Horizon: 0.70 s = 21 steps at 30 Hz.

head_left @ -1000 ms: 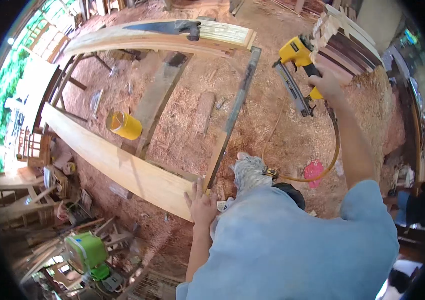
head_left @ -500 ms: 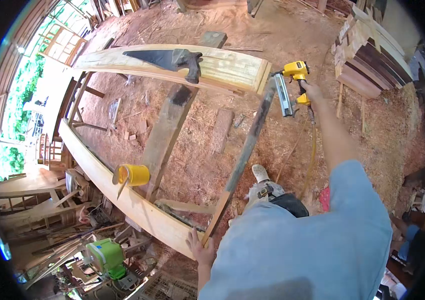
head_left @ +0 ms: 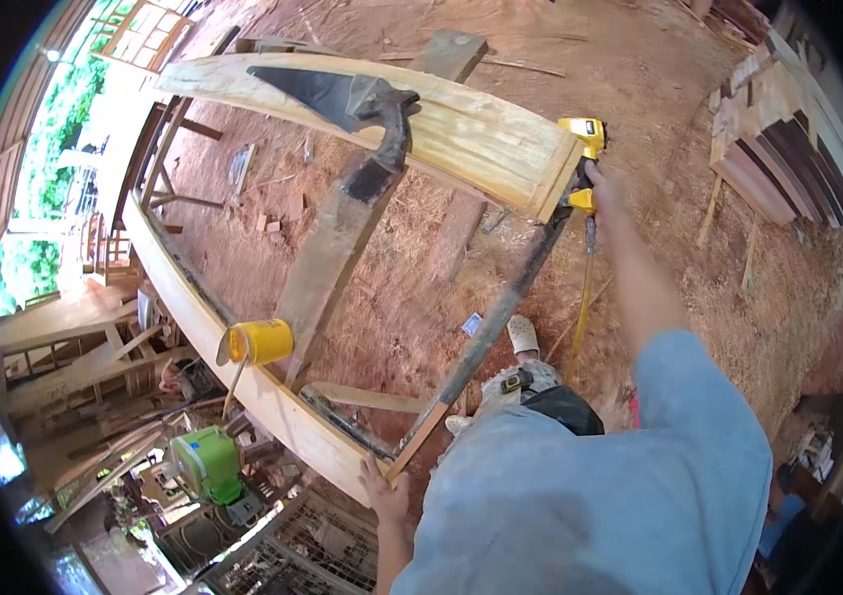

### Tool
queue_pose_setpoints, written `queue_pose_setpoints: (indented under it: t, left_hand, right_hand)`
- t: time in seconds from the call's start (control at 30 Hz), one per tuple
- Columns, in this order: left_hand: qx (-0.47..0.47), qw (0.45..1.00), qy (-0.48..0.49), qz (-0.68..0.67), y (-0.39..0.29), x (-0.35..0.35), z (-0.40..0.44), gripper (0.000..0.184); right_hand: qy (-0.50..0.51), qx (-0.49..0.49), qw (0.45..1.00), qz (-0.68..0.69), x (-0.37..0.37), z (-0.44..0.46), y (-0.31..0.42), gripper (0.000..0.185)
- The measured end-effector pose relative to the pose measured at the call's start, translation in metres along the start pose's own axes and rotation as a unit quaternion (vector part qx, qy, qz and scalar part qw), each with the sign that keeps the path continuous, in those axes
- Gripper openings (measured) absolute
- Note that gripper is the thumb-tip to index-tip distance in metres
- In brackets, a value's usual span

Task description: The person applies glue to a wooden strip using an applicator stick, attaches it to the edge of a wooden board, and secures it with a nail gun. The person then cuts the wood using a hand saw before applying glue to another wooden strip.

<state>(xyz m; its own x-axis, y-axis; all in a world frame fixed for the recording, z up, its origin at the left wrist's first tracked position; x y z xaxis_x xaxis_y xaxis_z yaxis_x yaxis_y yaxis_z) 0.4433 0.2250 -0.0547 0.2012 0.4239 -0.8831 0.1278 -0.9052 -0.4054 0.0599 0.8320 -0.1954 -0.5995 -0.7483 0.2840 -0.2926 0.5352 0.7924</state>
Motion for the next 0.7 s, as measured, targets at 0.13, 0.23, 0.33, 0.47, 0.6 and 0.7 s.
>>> queue_pose_setpoints:
  t: [0.13,0.23,0.33,0.47,0.6,0.7]
  left_hand:
    - [-0.050,0.998,-0.042,-0.022,-0.003,0.011,0.005,0.085]
    - [-0.090,0.989,-0.102,-0.052,-0.008,0.009,0.002,0.078]
    - [-0.132,0.961,-0.187,-0.155,-0.016,-0.001,0.014,0.065]
    - [-0.098,0.943,-0.268,-0.170,-0.036,-0.050,0.074,0.059]
    - [-0.052,0.919,-0.331,-0.207,0.024,-0.074,0.168,0.059]
    - [-0.109,0.903,-0.313,-0.273,0.036,-0.111,0.234,0.058]
  right_hand:
    - [-0.144,-0.025,0.957,-0.250,-0.013,0.025,-0.013,0.049]
    - [-0.050,-0.068,0.972,-0.219,-0.029,0.046,-0.031,0.049]
    - [-0.060,0.005,0.968,-0.245,-0.021,0.011,-0.019,0.043]
    - [-0.094,0.017,0.961,-0.259,0.010,-0.046,0.002,0.045]
    - [-0.080,-0.006,0.962,-0.261,0.000,-0.031,-0.004,0.035]
    - [-0.039,0.056,0.956,-0.285,-0.009,-0.016,-0.006,0.031]
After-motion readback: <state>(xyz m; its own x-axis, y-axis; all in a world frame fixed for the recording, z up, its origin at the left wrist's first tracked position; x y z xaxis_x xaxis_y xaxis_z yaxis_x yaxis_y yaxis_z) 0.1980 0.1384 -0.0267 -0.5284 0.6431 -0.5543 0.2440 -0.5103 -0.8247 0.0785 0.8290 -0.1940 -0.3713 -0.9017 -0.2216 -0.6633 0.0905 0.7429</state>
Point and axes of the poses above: each hand's wrist, its own z-axis towards the middle knuckle, its own x-axis out of the palm, y = z × x, the point moved 1 cm from there along z, towards the middle knuckle, and after that the axes turned 7 degrees about x, right-handed, at the moved point
